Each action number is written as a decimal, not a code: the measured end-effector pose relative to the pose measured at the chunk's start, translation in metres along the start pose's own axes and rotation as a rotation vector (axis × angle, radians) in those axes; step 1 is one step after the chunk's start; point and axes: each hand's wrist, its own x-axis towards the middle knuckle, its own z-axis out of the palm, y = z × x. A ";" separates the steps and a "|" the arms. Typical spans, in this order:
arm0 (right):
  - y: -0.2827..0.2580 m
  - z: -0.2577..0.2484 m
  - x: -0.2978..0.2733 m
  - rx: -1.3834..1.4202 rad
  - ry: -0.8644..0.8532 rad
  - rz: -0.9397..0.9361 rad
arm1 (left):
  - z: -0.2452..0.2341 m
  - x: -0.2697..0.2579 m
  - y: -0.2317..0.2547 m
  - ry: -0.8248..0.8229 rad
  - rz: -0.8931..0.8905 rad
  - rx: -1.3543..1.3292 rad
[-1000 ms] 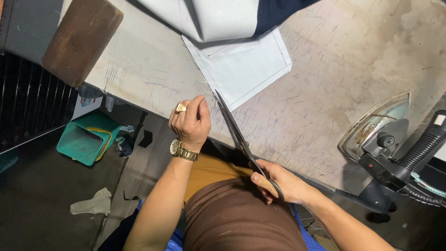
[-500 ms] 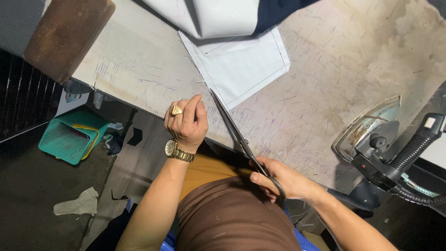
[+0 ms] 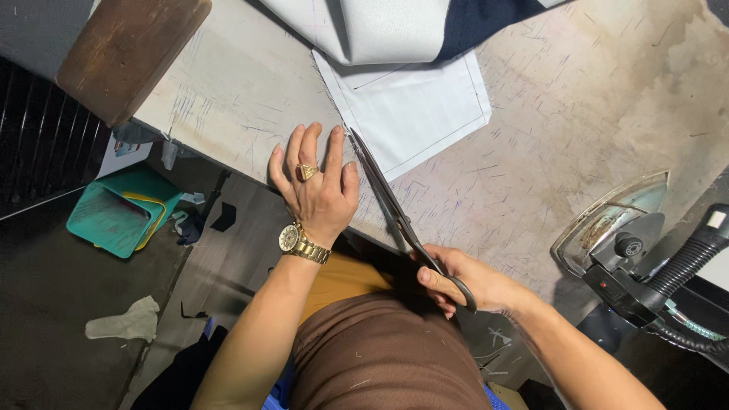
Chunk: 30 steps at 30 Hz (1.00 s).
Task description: The person manipulates dark fabric and white lining on a workbench, uses an iron to press seams, and cuts fabric along a paper template with large shears.
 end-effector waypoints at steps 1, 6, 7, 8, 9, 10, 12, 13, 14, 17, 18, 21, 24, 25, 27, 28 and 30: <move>0.002 0.000 0.002 -0.001 0.009 -0.007 | 0.000 0.000 0.000 -0.012 0.000 0.001; 0.004 -0.007 0.005 -0.028 0.018 -0.023 | 0.000 0.001 0.001 -0.015 0.013 0.012; -0.001 -0.005 0.003 -0.036 0.023 -0.019 | 0.000 0.001 0.000 -0.014 0.012 0.018; -0.007 -0.003 0.001 -0.044 0.027 -0.014 | 0.000 0.001 0.000 -0.012 0.010 0.025; -0.007 -0.003 0.000 -0.046 0.028 -0.013 | 0.000 0.000 0.001 -0.011 0.009 0.024; -0.008 -0.003 0.000 -0.022 0.010 -0.012 | 0.000 0.000 0.001 -0.009 0.007 0.021; -0.011 -0.002 0.003 0.001 -0.008 -0.013 | 0.000 0.001 0.000 -0.003 0.007 0.018; -0.013 -0.002 0.005 0.032 -0.003 -0.026 | 0.000 0.002 0.000 0.001 0.009 0.018; -0.015 0.000 0.007 0.066 0.001 -0.037 | 0.000 0.001 0.000 0.002 0.011 0.018; -0.025 0.001 0.005 0.117 -0.042 -0.056 | 0.001 0.000 -0.001 0.012 0.004 0.003; -0.026 0.000 0.005 0.115 -0.043 -0.058 | 0.002 0.000 -0.001 0.015 0.004 0.005; -0.031 -0.003 0.005 0.139 -0.063 -0.059 | 0.003 0.000 0.000 0.041 -0.023 -0.032; -0.036 -0.001 0.008 0.183 -0.079 -0.082 | 0.000 0.002 0.000 0.047 -0.020 -0.033; -0.036 -0.001 0.010 0.180 -0.076 -0.092 | 0.001 0.002 0.000 0.055 -0.025 -0.038; -0.034 -0.002 0.015 0.179 -0.069 -0.098 | 0.000 0.002 0.001 0.060 -0.032 -0.046; -0.033 -0.004 0.019 0.137 -0.053 -0.083 | -0.001 0.002 0.001 0.061 -0.034 -0.047; -0.041 -0.004 0.020 0.094 -0.037 -0.069 | 0.001 0.001 0.001 0.064 -0.034 -0.047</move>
